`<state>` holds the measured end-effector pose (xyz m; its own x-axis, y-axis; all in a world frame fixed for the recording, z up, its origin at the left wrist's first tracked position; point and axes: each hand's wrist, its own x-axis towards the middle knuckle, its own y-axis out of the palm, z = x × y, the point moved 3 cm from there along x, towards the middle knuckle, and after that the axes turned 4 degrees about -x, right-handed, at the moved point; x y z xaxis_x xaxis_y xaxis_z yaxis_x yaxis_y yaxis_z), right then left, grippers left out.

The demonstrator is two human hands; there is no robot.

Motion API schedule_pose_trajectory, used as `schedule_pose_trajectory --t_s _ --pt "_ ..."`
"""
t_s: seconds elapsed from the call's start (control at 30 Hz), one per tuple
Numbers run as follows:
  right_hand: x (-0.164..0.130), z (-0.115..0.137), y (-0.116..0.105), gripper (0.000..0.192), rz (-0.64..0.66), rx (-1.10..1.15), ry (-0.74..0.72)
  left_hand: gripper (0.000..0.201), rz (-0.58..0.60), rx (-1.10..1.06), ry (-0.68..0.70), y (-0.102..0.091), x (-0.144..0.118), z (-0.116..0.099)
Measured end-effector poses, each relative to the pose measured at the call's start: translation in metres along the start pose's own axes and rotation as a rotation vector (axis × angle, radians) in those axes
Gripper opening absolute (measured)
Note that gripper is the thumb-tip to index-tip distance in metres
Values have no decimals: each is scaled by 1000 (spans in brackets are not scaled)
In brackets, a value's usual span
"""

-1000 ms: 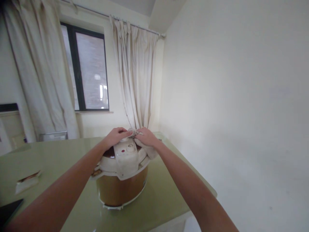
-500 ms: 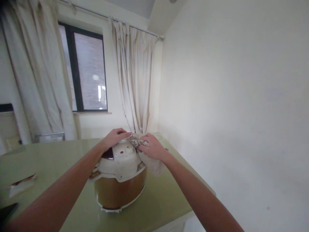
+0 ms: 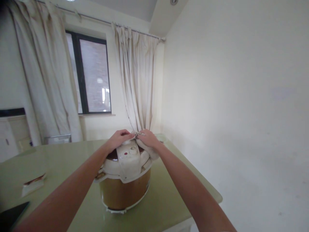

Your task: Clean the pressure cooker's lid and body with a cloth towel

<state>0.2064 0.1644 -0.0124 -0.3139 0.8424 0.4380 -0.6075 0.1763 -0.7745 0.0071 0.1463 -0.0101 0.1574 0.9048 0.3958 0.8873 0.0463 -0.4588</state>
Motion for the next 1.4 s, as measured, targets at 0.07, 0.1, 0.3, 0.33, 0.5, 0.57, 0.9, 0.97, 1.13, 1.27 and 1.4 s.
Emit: schedule_pose_trajectory --t_s 0.07,0.1,0.3,0.33,0.5,0.57,0.9,0.97,1.13,1.27,1.4 --pt "-21 2 -8 17 -12 49 -57 54 -6 12 -6 0 2 2" --pt "-35 4 -13 14 -16 70 -98 54 -6 18 -5 0 2 3" --pt "-97 19 -35 17 -26 144 -242 55 31 29 -10 2 3 4" --pt "-96 19 -34 17 -26 137 -232 55 34 29 -5 2 3 3" --pt "-43 10 -19 20 -8 32 -99 55 28 13 24 1 2 2" --pt "-14 7 -10 26 41 -1 -59 55 28 5 32 1 3 4" --pt "4 -9 4 18 -6 87 -64 56 2 19 -2 0 3 6" --pt "-16 -4 -4 16 -10 99 -99 58 0 46 -6 0 2 5" --pt "-74 15 -27 12 1 96 -229 59 -6 73 -19 0 3 6" --pt "-97 22 -35 14 11 128 -254 61 8 66 -16 0 4 8" --pt "-85 18 -32 12 5 130 -212 60 30 27 -32 1 3 8"
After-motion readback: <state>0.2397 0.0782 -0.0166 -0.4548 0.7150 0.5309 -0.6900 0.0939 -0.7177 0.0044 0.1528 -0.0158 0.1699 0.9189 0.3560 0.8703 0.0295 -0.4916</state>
